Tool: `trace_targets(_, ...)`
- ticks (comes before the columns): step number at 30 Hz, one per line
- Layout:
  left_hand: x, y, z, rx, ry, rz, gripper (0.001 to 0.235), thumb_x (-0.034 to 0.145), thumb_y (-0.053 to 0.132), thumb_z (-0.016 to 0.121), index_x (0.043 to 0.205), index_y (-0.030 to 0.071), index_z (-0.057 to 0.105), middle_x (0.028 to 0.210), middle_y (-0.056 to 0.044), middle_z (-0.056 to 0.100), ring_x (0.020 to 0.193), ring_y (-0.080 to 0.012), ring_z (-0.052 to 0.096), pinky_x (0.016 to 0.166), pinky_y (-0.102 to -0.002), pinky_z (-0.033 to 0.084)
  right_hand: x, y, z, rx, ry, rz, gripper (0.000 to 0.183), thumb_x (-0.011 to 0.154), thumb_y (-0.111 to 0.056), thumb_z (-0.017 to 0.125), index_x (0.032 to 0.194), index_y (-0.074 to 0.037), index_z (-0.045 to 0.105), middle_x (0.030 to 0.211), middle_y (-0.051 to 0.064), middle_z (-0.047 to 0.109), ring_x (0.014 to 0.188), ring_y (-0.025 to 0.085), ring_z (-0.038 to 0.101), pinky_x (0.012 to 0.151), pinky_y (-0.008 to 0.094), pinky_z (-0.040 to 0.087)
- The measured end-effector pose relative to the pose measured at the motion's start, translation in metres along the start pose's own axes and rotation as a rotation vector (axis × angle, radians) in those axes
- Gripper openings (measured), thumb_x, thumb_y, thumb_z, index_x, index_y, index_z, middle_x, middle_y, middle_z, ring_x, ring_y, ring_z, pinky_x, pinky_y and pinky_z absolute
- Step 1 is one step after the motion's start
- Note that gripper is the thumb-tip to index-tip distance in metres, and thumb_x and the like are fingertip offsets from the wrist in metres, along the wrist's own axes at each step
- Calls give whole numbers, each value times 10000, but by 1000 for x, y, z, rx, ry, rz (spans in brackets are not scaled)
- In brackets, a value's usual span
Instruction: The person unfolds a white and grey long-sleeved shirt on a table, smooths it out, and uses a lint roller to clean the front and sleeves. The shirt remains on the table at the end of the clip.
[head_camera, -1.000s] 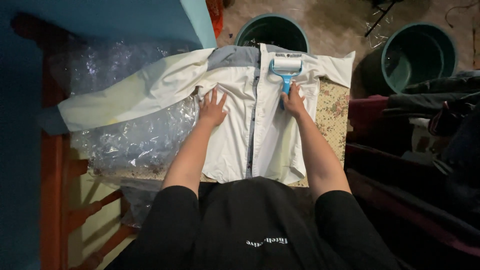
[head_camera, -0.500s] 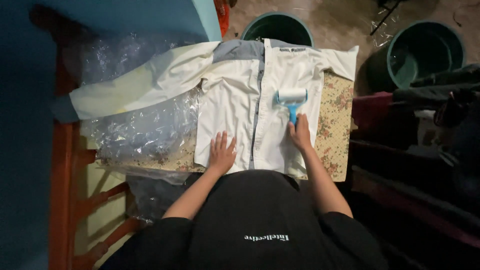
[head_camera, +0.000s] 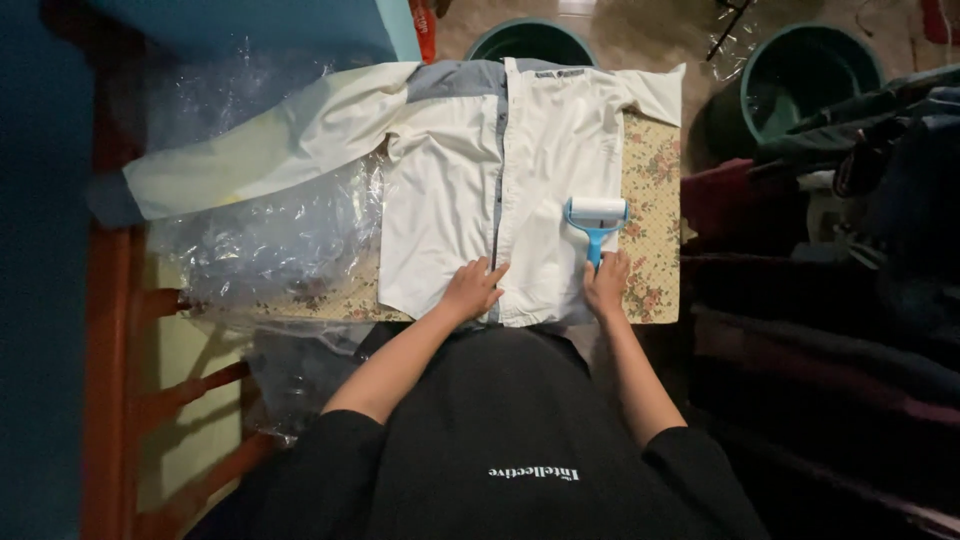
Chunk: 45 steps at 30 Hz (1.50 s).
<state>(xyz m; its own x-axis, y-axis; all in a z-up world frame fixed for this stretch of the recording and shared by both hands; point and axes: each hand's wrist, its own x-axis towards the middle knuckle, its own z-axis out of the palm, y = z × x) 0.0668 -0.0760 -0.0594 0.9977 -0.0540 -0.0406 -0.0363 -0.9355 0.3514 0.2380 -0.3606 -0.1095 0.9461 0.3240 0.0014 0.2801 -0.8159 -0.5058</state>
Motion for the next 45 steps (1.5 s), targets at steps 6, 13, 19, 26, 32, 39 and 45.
trace_targets(6,3,7,11,23,-100,81,624,741,315,856,1285,76,663,1194,-218,523,949,-377,614,744,-478,539,-7,13,-12,146,-66,142,391,960,-294,705,1218,-44,550,1229,263,525,1171,505,575,1005,563,468)
trace_targets(13,4,-10,66,80,6,155,395,730,175,845,1058,13,697,1049,-146,551,832,-319,625,695,-428,534,-21,16,-49,406,-74,160,282,924,-253,790,1068,-41,674,897,251,669,885,420,681,742,510,494)
trace_targets(19,-6,8,34,-281,-74,26,244,820,217,718,881,-14,668,957,-160,609,822,-436,665,700,-508,556,-35,49,-77,468,-245,182,299,956,-207,776,1138,18,704,1021,262,705,1018,436,690,880,528,536)
trace_targets(26,4,17,7,-127,-117,-18,287,807,329,736,851,46,719,894,-141,631,858,-384,664,723,-508,538,-47,16,-126,173,-331,257,318,978,-230,701,1214,-19,671,1104,239,732,1100,425,691,911,559,535)
trace_targets(32,20,43,-46,198,-95,87,660,794,395,814,1381,155,630,1422,-208,528,1314,-425,471,997,-562,418,-42,-47,-124,254,-444,157,371,1021,-236,640,1313,-13,594,1076,299,718,1029,457,707,877,566,554)
trace_targets(39,22,40,-48,227,-372,-24,872,799,502,820,1535,212,455,1630,-236,317,1470,-445,341,1108,-660,316,-36,-85,-65,250,-569,169,381,1020,-322,628,1282,-45,638,914,228,749,931,436,740,799,537,568)
trace_targets(45,33,47,-70,214,-491,-48,974,812,492,817,1615,231,332,1658,-267,235,1484,-426,323,1106,-653,309,62,-68,-15,159,-431,188,382,1029,-393,530,1211,-75,637,876,211,741,951,429,732,883,583,539)
